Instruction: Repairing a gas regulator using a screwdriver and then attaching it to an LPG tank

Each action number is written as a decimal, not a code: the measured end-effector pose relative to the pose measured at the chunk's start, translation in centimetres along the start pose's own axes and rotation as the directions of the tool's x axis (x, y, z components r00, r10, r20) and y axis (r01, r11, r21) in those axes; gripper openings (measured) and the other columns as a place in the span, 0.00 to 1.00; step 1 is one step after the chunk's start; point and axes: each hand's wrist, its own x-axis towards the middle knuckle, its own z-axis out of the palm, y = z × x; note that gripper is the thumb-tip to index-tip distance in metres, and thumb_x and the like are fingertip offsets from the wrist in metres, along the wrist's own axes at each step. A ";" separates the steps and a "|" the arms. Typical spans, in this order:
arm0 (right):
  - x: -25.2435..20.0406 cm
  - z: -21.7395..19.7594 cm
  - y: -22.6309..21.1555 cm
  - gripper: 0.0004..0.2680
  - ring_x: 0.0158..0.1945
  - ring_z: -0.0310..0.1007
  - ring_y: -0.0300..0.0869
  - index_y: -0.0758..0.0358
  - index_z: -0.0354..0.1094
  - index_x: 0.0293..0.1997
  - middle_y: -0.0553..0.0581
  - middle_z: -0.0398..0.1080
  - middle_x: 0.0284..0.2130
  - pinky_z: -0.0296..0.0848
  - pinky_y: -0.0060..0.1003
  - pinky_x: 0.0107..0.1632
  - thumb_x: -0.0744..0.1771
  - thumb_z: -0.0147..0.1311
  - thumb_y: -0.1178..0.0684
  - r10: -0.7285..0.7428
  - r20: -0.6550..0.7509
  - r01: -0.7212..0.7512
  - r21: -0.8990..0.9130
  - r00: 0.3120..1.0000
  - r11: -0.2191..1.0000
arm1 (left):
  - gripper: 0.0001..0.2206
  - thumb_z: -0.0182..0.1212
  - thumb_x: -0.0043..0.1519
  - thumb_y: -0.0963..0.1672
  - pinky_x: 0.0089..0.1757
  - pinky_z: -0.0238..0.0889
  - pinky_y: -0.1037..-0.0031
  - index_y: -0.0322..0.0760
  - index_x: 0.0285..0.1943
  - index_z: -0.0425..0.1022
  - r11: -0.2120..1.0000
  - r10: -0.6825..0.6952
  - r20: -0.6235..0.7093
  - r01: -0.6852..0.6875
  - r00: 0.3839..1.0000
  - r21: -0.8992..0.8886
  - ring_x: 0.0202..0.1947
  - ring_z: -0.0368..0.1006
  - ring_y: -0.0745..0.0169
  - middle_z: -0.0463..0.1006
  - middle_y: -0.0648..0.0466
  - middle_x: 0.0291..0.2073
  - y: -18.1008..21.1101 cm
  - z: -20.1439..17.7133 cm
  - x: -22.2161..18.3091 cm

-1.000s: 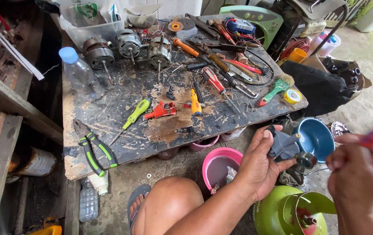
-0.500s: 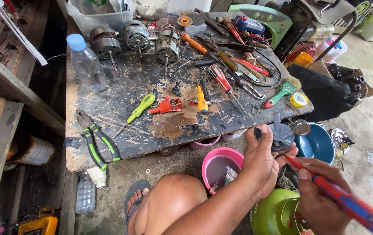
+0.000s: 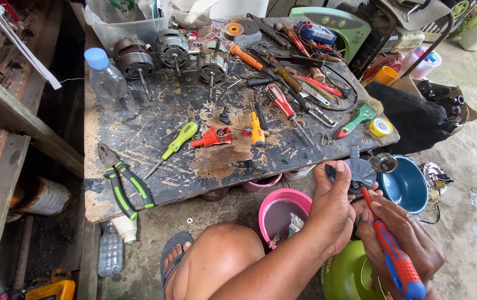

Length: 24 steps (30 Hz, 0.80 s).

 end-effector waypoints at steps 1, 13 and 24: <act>0.0 0.1 0.3 0.08 0.50 0.81 0.53 0.74 0.75 0.48 0.69 0.78 0.48 0.76 0.43 0.55 0.66 0.66 0.63 0.000 -0.001 0.000 0.000 1.000 1.000 | 0.15 0.55 0.69 0.54 0.43 0.75 0.70 0.50 0.55 0.58 1.000 0.000 0.000 0.000 1.000 0.001 0.40 0.78 0.58 0.76 0.49 0.47 0.0 -0.1 0.0; 1.0 1.2 0.9 0.08 0.47 0.81 0.58 0.78 0.72 0.45 0.74 0.77 0.45 0.79 0.48 0.55 0.65 0.65 0.67 -0.234 -0.036 0.236 0.032 0.971 0.971 | 0.10 0.54 0.71 0.49 0.39 0.73 0.69 0.52 0.52 0.57 0.998 0.034 0.005 -0.034 0.999 0.051 0.38 0.77 0.51 0.75 0.49 0.53 -0.1 -0.5 0.5; 1.4 0.7 0.4 0.03 0.42 0.80 0.47 0.69 0.76 0.44 0.61 0.78 0.41 0.75 0.41 0.51 0.69 0.61 0.61 0.091 0.028 -0.092 0.021 0.995 0.996 | 0.09 0.50 0.66 0.47 0.41 0.69 0.72 0.53 0.53 0.58 0.962 0.078 -0.095 -0.050 0.992 0.268 0.42 0.65 0.64 0.68 0.53 0.49 -0.1 -0.4 0.2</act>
